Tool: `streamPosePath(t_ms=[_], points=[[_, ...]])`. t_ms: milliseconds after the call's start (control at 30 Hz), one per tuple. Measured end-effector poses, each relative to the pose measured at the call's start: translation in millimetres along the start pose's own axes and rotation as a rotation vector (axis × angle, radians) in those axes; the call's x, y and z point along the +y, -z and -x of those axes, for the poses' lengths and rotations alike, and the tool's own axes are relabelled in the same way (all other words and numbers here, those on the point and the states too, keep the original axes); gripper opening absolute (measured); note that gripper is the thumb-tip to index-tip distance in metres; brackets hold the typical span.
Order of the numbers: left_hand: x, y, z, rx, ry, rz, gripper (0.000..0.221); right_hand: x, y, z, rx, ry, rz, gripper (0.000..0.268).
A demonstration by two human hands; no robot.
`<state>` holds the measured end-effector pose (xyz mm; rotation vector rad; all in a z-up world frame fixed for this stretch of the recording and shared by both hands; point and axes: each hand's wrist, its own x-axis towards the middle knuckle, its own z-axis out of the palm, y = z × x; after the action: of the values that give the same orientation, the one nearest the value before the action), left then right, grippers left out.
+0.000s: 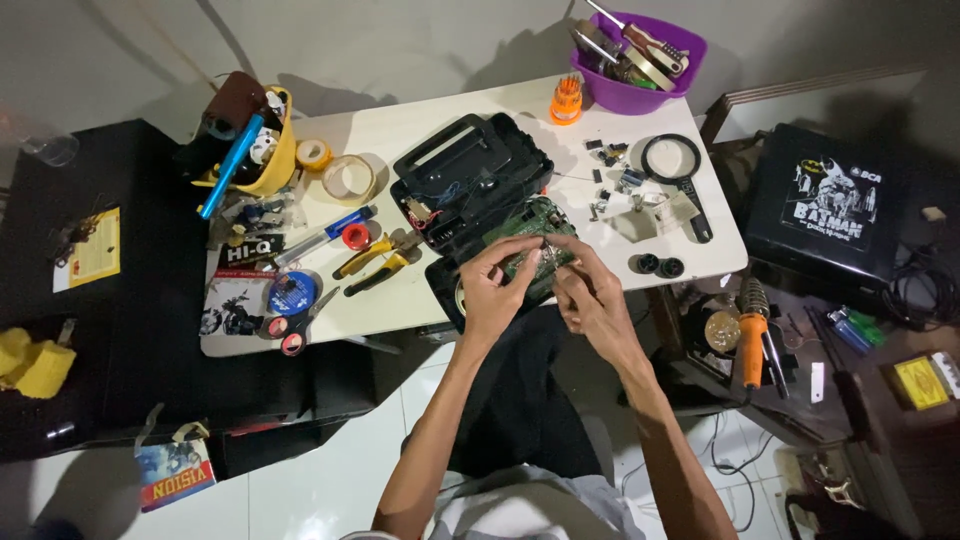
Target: The person is assembling an electronic device by fitting a circuit board into its plastic casing and adjusting internal components.
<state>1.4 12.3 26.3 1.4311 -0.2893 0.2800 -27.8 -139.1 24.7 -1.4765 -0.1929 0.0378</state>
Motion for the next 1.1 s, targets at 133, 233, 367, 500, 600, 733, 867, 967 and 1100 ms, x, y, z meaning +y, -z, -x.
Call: streamPosePath(t_ms=[133,233,367,500,600,733,867,967,1100], points=[[-10.2,3.0,-3.9,-0.016,-0.014,0.012,0.015,-13.8,14.2,-12.3,-0.445,-0.16,-0.384,0.042],[-19.8,4.0,-8.3,-0.003,-0.019,0.021,0.015,-29.4,-8.0,0.0,0.003,-0.064,0.016,0.033],[-31.8,6.4,-12.0,-0.037,-0.077,0.004,0.019,-31.0,-7.1,1.6,-0.014,-0.102,0.059,0.041],[-31.3,8.3,-14.6,-0.052,-0.124,-0.035,0.021,-37.4,-9.3,1.0,0.048,-0.251,-0.065,0.043],[-32.8,7.7,-15.0,-0.051,-0.141,-0.069,0.02,-50.1,-14.4,1.7,0.079,-0.289,-0.13,0.043],[-29.6,8.5,-15.1,-0.065,-0.159,-0.101,0.021,-52.2,-16.0,1.1,0.091,-0.276,-0.132,0.045],[-31.0,10.2,-15.4,-0.068,-0.185,-0.115,0.02,-48.9,-4.1,-6.3,-0.033,-0.324,-0.211,0.029],[-31.2,10.6,-14.3,-0.064,-0.184,-0.108,0.019,-44.2,1.3,-8.4,-0.143,-0.336,-0.277,0.027],[-21.5,10.2,-12.8,-0.061,-0.17,-0.088,0.018,-35.0,10.3,-13.4,-0.241,-0.3,-0.332,0.027]])
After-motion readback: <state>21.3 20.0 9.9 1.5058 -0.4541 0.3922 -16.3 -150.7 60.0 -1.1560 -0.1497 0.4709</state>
